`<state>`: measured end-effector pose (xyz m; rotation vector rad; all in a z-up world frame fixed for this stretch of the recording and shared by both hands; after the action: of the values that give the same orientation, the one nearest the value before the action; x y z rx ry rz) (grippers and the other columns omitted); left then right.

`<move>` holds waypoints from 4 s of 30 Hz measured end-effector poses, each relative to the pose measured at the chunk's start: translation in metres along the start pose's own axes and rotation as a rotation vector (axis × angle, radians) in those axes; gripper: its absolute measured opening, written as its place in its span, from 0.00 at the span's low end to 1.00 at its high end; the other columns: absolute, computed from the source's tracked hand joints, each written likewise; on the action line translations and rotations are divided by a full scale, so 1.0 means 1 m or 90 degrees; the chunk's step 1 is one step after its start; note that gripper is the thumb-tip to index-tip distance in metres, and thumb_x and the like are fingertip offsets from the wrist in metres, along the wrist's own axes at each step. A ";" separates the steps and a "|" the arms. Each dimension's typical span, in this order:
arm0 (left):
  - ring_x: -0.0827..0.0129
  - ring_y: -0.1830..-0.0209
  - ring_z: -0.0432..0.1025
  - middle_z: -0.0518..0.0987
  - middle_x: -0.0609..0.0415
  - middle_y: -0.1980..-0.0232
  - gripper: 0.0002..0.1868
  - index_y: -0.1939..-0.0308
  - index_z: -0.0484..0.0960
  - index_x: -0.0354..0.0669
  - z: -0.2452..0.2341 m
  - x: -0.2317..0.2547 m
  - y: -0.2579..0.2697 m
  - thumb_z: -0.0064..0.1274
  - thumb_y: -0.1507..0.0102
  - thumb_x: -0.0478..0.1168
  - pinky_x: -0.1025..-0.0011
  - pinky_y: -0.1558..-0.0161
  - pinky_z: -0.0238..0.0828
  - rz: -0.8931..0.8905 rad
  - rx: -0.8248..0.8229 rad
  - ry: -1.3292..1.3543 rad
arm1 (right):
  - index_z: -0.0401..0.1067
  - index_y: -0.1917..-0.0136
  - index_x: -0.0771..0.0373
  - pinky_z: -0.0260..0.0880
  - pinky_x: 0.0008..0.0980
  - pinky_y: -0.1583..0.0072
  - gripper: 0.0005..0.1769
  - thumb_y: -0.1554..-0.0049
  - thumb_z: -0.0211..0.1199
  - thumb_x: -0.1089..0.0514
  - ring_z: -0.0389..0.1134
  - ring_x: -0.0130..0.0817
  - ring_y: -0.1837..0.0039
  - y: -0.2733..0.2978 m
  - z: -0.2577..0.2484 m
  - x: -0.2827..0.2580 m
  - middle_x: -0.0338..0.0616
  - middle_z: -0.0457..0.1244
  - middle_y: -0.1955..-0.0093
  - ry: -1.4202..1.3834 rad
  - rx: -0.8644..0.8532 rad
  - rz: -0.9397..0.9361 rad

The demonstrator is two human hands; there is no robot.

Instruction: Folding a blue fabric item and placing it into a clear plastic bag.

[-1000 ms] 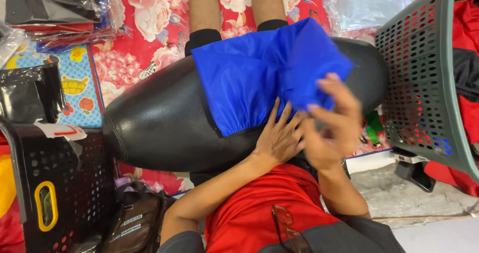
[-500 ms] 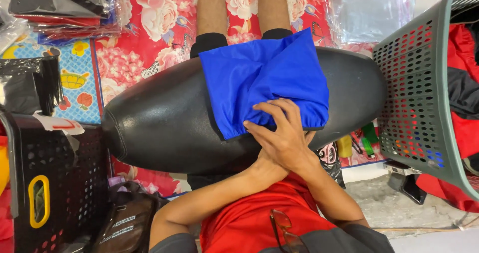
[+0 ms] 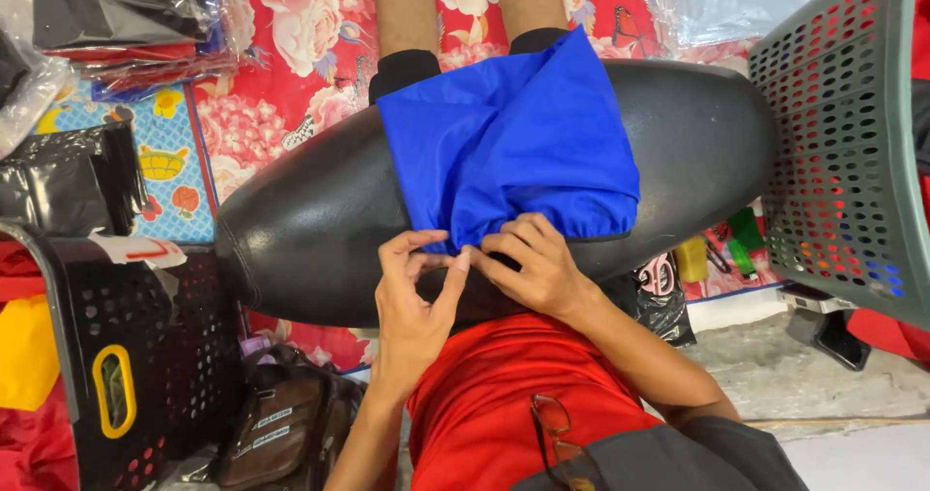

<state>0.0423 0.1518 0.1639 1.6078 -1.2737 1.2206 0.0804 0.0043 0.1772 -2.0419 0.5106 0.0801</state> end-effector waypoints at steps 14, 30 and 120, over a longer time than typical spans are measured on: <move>0.59 0.64 0.84 0.83 0.42 0.56 0.16 0.50 0.81 0.38 0.016 -0.009 -0.006 0.67 0.40 0.35 0.67 0.60 0.83 -0.011 -0.011 -0.033 | 0.73 0.49 0.58 0.61 0.55 0.30 0.16 0.51 0.74 0.62 0.59 0.52 0.38 0.038 -0.092 0.024 0.45 0.63 0.40 0.161 -0.043 0.289; 0.70 0.66 0.79 0.82 0.61 0.60 0.13 0.57 0.88 0.50 0.013 0.020 -0.012 0.68 0.43 0.30 0.74 0.61 0.81 0.263 0.023 -0.106 | 0.78 0.48 0.69 0.73 0.46 0.44 0.10 0.43 0.73 0.70 0.74 0.51 0.49 0.079 -0.115 0.093 0.55 0.70 0.52 -0.050 -0.059 0.425; 0.76 0.72 0.74 0.84 0.59 0.70 0.11 0.67 0.91 0.38 0.169 -0.042 -0.265 0.59 0.46 0.42 0.79 0.66 0.73 -0.032 -0.324 -0.082 | 0.60 0.21 0.46 0.35 0.63 0.22 0.36 0.36 0.47 0.31 0.44 0.55 0.16 0.029 0.037 0.039 0.49 0.46 0.16 0.188 -0.391 0.233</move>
<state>0.3363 0.0680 0.0790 1.3453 -1.4706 0.6919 0.1103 0.0108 0.1247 -2.5457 1.1557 0.1715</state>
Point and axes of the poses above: each hand's wrist, its own y-axis away from the middle knuckle, its own z-axis out of the palm, x = y × z, the point moved 7 cm from there along -y, towards the middle knuckle
